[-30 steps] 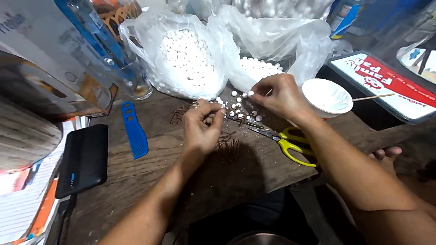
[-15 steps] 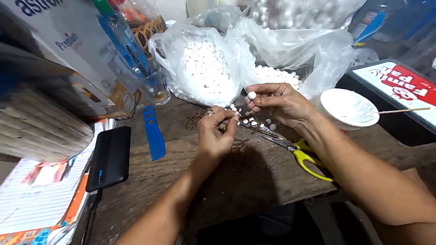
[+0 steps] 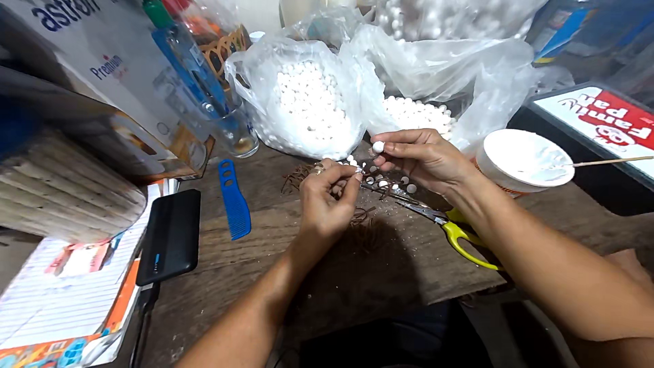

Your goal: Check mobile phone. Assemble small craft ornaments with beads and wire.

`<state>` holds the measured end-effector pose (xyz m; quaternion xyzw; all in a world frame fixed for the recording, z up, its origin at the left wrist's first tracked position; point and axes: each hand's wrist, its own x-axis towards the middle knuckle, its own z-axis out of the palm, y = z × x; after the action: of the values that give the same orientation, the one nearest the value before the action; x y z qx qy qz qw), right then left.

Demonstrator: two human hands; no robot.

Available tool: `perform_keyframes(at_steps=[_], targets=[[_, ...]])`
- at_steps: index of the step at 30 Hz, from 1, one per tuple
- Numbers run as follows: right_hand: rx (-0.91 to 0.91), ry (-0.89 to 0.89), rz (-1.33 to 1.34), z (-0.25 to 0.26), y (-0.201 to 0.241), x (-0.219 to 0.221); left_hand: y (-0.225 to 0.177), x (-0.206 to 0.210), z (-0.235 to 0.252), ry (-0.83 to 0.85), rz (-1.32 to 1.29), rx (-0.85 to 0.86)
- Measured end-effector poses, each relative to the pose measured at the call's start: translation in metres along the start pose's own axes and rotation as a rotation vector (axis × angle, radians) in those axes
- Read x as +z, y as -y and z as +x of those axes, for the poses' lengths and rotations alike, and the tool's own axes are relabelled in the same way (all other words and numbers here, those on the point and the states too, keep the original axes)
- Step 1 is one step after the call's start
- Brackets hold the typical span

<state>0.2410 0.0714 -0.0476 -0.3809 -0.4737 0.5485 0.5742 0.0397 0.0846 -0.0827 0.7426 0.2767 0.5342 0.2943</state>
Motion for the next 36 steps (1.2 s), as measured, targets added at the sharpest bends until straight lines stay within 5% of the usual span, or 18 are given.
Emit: perform_keyframes(at_steps=[36], targets=[[-0.182, 0.085, -0.281, -0.0052, -0.0077, 0.0071, -0.0002, 0.0001, -0.0007, 0.054, -0.005, -0.018]])
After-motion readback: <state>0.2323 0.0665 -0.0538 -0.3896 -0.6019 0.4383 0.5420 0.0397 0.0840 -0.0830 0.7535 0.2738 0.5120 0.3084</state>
